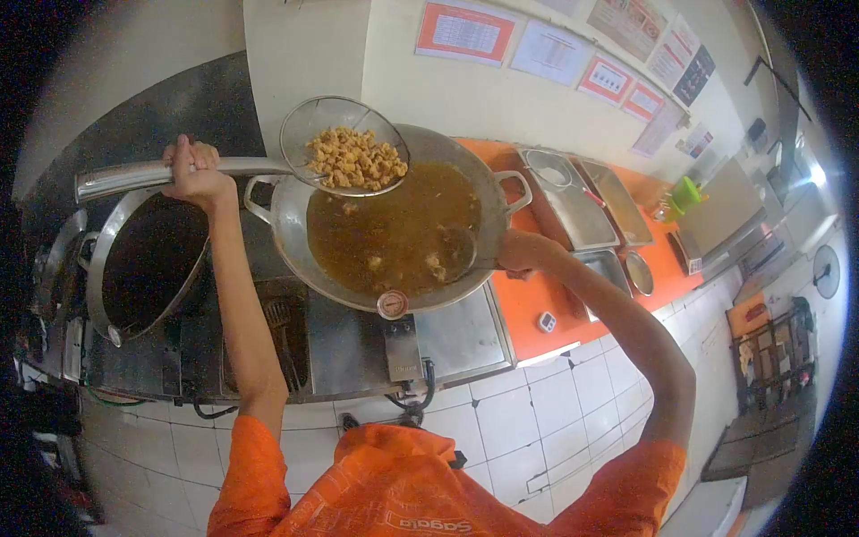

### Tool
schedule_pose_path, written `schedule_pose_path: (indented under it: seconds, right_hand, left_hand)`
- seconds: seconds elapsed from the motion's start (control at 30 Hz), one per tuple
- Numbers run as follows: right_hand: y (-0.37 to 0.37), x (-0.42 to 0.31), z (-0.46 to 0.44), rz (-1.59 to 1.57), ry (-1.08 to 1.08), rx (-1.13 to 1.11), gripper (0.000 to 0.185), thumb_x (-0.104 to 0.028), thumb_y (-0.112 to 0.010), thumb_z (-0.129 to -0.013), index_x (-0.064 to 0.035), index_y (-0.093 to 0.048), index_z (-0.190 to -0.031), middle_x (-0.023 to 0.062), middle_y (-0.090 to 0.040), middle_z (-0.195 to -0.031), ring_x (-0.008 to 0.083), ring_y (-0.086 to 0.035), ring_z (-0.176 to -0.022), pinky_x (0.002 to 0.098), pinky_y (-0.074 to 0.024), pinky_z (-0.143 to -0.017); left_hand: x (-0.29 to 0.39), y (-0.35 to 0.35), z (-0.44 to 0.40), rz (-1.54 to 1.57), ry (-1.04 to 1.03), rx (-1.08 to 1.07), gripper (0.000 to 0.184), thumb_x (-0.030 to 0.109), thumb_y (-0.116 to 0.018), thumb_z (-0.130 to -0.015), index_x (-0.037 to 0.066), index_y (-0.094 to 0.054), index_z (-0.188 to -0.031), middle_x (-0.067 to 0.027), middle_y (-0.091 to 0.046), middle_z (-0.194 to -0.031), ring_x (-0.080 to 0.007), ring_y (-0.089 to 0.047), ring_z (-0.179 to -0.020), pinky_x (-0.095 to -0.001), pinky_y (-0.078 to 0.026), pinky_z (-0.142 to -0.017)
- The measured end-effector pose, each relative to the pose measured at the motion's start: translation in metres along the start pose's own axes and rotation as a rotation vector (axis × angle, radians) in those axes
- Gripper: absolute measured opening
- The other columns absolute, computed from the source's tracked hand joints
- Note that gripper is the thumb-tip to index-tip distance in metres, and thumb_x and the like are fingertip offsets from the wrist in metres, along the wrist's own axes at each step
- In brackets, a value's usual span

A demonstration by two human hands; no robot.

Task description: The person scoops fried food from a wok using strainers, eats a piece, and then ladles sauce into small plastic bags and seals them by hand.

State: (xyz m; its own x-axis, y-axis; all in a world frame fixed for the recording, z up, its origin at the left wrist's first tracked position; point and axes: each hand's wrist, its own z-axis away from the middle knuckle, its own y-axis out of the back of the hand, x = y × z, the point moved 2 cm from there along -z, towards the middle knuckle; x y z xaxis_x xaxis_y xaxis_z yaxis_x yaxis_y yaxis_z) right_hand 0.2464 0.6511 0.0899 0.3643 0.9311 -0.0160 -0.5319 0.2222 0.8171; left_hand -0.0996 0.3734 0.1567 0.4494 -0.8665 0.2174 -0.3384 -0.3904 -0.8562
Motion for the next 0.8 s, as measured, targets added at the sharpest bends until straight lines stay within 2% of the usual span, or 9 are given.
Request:
schedule_pose_path:
  seconds: [0.13, 0.2, 0.3, 0.37, 0.47, 0.53, 0.6, 0.67, 0.8]
  right_hand:
    - [-0.048, 0.055, -0.068, -1.144, 0.119, -0.220, 0.012, -0.006, -0.053, -0.076, -0.0059, -0.049, -0.064, 0.0056, -0.046, -0.054, 0.0130, -0.043, -0.042, 0.0265, -0.0327, -0.036]
    - [-0.040, 0.042, -0.075, -1.188, 0.142, -0.279, 0.012, -0.005, -0.050, -0.079, -0.0073, -0.047, -0.067, 0.0020, -0.042, -0.055, 0.0073, -0.037, -0.040, 0.0213, -0.0266, -0.033]
    - [-0.016, 0.005, -0.090, -0.588, 0.224, -0.142, 0.011, -0.005, -0.048, -0.078, -0.0072, -0.049, -0.068, 0.0002, -0.042, -0.056, 0.0051, -0.035, -0.040, 0.0190, -0.0252, -0.033]
    - [-0.014, -0.020, -0.091, -1.223, -0.207, -0.256, 0.010, -0.006, -0.049, -0.078, -0.0068, -0.050, -0.068, 0.0000, -0.042, -0.057, 0.0050, -0.035, -0.040, 0.0190, -0.0253, -0.032]
    - [0.009, -0.059, -0.085, -1.230, -0.266, -0.210, 0.013, -0.006, -0.048, -0.080, -0.0054, -0.049, -0.067, 0.0003, -0.042, -0.056, 0.0052, -0.034, -0.039, 0.0188, -0.0241, -0.031]
    - [-0.030, -0.015, -0.167, -0.851, 0.349, -0.110, 0.013, -0.006, -0.047, -0.079, -0.0044, -0.049, -0.067, 0.0010, -0.042, -0.056, 0.0055, -0.034, -0.039, 0.0185, -0.0239, -0.031]
    - [-0.018, -0.035, -0.166, -0.947, 0.377, -0.049, 0.012, -0.003, -0.047, -0.079, -0.0035, -0.048, -0.066, 0.0016, -0.042, -0.056, 0.0062, -0.035, -0.040, 0.0192, -0.0247, -0.031]
    - [0.008, -0.085, -0.133, -1.520, -0.193, -0.030, 0.013, 0.000, -0.047, -0.077, -0.0029, -0.047, -0.065, 0.0022, -0.042, -0.056, 0.0074, -0.037, -0.040, 0.0207, -0.0266, -0.033]
    - [0.016, -0.090, -0.144, -1.632, -0.199, 0.109, 0.008, -0.003, -0.049, -0.078, -0.0020, -0.049, -0.071, 0.0031, -0.044, -0.055, 0.0091, -0.039, -0.040, 0.0229, -0.0284, -0.033]
  left_hand:
    - [0.002, 0.001, -0.007, 0.019, 0.006, -0.026, 0.033, 0.006, -0.063, -0.075, 0.012, -0.035, -0.059, 0.0020, -0.035, -0.046, -0.0068, -0.030, -0.038, -0.0224, -0.022, -0.038]
    - [0.001, 0.000, -0.009, 0.052, 0.042, -0.024, 0.033, 0.006, -0.064, -0.075, 0.013, -0.035, -0.059, 0.0022, -0.035, -0.046, -0.0065, -0.030, -0.037, -0.0220, -0.022, -0.038]
    - [0.006, -0.008, -0.004, -0.011, -0.056, -0.021, 0.034, 0.006, -0.064, -0.075, 0.013, -0.034, -0.059, 0.0028, -0.035, -0.046, -0.0057, -0.029, -0.037, -0.0214, -0.022, -0.038]
    - [-0.001, -0.003, -0.009, 0.006, -0.045, -0.033, 0.034, 0.006, -0.064, -0.075, 0.012, -0.035, -0.059, 0.0028, -0.035, -0.046, -0.0054, -0.029, -0.037, -0.0211, -0.022, -0.037]
    - [-0.001, -0.007, -0.012, 0.018, -0.058, -0.045, 0.034, 0.006, -0.064, -0.074, 0.012, -0.035, -0.058, 0.0025, -0.035, -0.045, -0.0053, -0.029, -0.037, -0.0209, -0.023, -0.037]
    - [0.001, -0.012, -0.013, 0.029, -0.069, -0.042, 0.034, 0.006, -0.065, -0.074, 0.012, -0.035, -0.058, 0.0022, -0.035, -0.045, -0.0053, -0.029, -0.037, -0.0208, -0.023, -0.037]
    - [0.002, -0.014, -0.012, 0.032, -0.062, -0.027, 0.035, 0.005, -0.065, -0.074, 0.012, -0.035, -0.058, 0.0019, -0.036, -0.045, -0.0054, -0.029, -0.037, -0.0209, -0.023, -0.037]
    - [-0.001, -0.014, -0.013, 0.048, -0.072, -0.035, 0.034, 0.005, -0.065, -0.073, 0.011, -0.035, -0.058, 0.0019, -0.036, -0.046, -0.0058, -0.029, -0.037, -0.0210, -0.023, -0.037]
    - [-0.003, -0.017, -0.018, 0.028, -0.060, -0.003, 0.034, 0.004, -0.065, -0.073, 0.011, -0.036, -0.057, 0.0016, -0.036, -0.046, -0.0068, -0.030, -0.037, -0.0216, -0.023, -0.037]
